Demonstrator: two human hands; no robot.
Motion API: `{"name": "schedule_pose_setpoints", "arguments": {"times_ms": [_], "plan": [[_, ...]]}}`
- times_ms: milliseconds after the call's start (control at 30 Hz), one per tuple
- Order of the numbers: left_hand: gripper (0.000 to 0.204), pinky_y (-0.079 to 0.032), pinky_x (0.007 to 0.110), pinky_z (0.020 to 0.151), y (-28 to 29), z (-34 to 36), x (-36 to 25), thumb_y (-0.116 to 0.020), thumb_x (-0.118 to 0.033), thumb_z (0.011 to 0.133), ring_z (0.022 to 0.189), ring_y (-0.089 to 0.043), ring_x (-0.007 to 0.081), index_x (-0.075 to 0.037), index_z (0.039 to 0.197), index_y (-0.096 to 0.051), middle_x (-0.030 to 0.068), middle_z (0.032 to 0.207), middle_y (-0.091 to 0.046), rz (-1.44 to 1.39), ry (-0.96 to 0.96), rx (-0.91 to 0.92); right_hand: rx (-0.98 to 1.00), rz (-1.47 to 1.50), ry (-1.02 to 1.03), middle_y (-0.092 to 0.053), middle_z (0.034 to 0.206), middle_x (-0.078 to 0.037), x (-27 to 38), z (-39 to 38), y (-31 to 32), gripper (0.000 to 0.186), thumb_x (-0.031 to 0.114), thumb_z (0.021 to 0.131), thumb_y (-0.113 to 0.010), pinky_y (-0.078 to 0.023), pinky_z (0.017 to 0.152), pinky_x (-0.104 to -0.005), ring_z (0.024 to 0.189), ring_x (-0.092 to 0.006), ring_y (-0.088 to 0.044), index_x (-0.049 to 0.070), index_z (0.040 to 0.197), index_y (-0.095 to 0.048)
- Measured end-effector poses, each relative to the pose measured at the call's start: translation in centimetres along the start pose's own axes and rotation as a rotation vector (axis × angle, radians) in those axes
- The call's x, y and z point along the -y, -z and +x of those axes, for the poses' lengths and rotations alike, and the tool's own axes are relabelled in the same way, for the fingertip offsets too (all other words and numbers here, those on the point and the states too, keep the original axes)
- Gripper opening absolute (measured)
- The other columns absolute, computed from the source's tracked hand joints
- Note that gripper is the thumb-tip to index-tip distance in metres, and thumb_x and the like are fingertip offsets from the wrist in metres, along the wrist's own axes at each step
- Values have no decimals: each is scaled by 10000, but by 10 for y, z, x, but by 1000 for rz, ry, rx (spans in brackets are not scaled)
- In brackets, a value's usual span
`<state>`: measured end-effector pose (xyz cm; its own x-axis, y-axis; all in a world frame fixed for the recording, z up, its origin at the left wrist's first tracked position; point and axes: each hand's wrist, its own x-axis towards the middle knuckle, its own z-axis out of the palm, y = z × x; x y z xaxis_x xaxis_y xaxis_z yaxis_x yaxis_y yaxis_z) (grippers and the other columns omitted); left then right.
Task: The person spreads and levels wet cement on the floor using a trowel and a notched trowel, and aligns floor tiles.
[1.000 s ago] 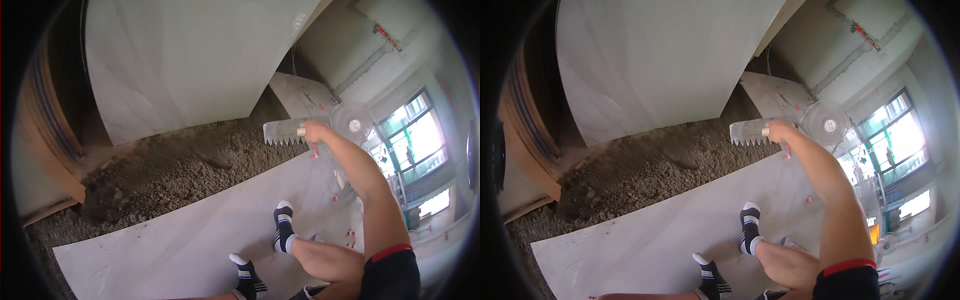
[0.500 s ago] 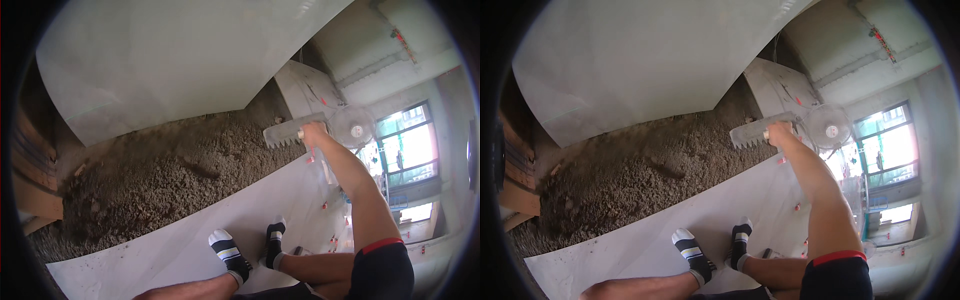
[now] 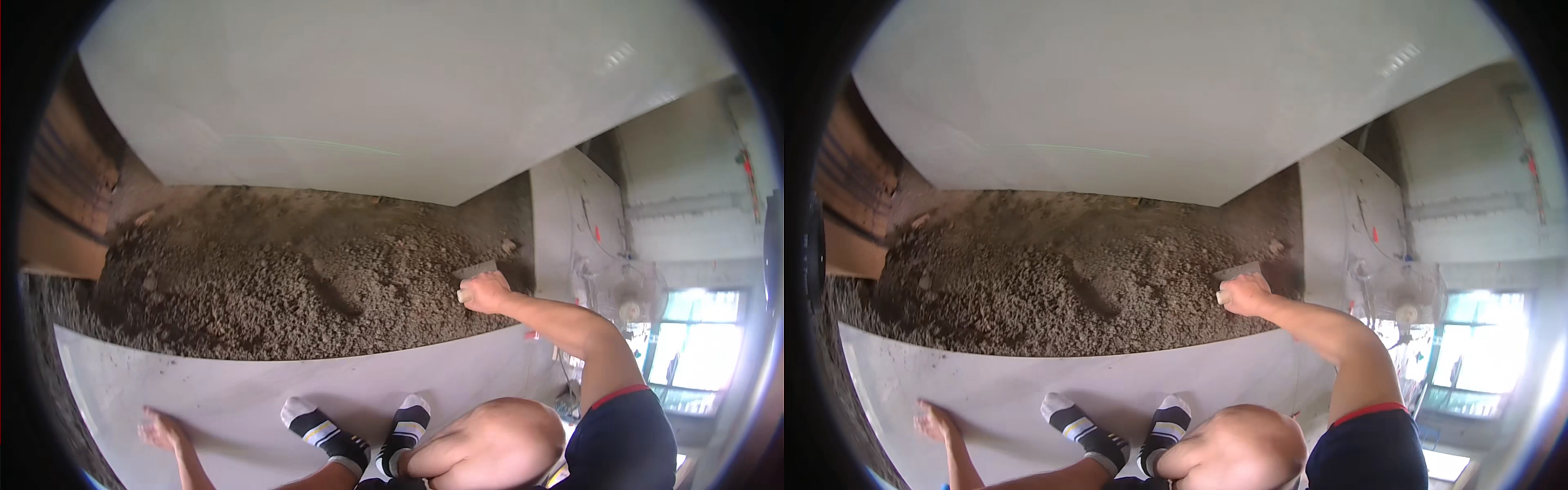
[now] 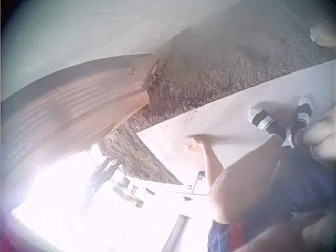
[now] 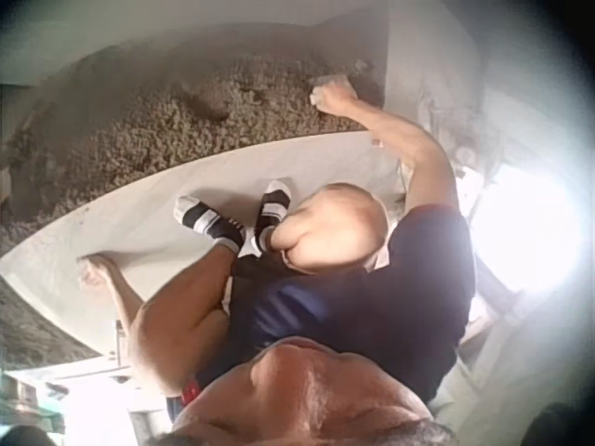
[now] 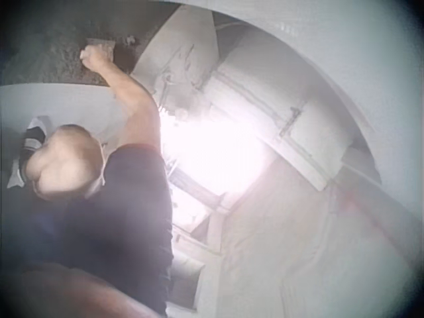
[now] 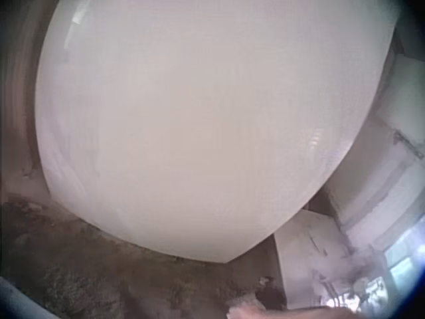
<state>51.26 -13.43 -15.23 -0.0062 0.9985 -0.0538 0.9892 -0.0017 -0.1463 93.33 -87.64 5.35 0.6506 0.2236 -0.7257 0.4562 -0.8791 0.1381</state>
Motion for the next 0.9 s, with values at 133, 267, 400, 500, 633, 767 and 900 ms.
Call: {"name": "schedule_pose_setpoints", "arguments": {"times_ms": [133, 267, 400, 500, 633, 767, 900], "plan": [[967, -153, 407, 1237, 54, -33, -38, -340, -719, 958, 1515, -184, 316, 60, 1527, -267, 217, 1606, -262, -99, 30, -172, -9, 33, 125, -729, 914, -117, 41, 25, 5, 188, 255, 766, -680, -526, 801, -489, 923, -338, -699, 127, 903, -694], [974, -134, 419, 1239, 67, -47, -53, -300, -726, 962, 1516, -175, 344, 61, 1535, -244, 234, 1622, -209, -61, 46, -109, -5, 135, 102, -725, 955, -94, 44, 19, 4, 213, 265, 757, -703, -511, 809, -480, 948, -325, -690, 134, 924, -690], [943, -134, 414, 1241, 64, -67, -85, -314, -695, 978, 1515, -177, 332, 74, 1521, -265, 240, 1607, -242, -92, -57, -161, -59, 120, 89, -720, 998, -77, 30, 8, -2, 245, 286, 751, -717, -497, 830, -486, 992, -311, -677, 148, 951, -689], [903, -135, 411, 1242, 72, -78, -93, -338, -658, 992, 1508, -197, 325, 84, 1505, -291, 242, 1591, -276, -142, -39, -160, -68, 138, 43, -716, 1022, -84, 39, 3, 14, 277, 308, 748, -727, -494, 831, -492, 1014, -299, -670, 137, 960, -679], [806, -164, 416, 1234, 107, -75, -84, -363, -562, 1021, 1490, -234, 345, 106, 1472, -337, 259, 1567, -313, -107, -50, -146, -110, 136, 58, -708, 937, -131, 88, 8, 54, 285, 339, 760, -723, -506, 777, -519, 926, -358, -677, 116, 926, -660], [752, -150, 450, 1235, 86, -95, -87, -394, -457, 1029, 1483, -232, 406, 153, 1460, -306, 320, 1554, -291, -171, -131, -221, -162, 85, 46, -683, 897, -151, 142, -9, 104, 274, 308, 756, -736, -528, 753, -500, 899, -365, -655, 93, 903, -649], [768, -97, 481, 1234, 101, -111, -107, -434, -460, 998, 1521, -144, 373, 104, 1497, -282, 272, 1601, -229, -345, -57, -169, -297, 84, 101, -692, 851, -222, 230, -9, 153, 286, 274, 677, -726, -524, 798, -514, 874, -426, -666, 50, 843, -659]]}}
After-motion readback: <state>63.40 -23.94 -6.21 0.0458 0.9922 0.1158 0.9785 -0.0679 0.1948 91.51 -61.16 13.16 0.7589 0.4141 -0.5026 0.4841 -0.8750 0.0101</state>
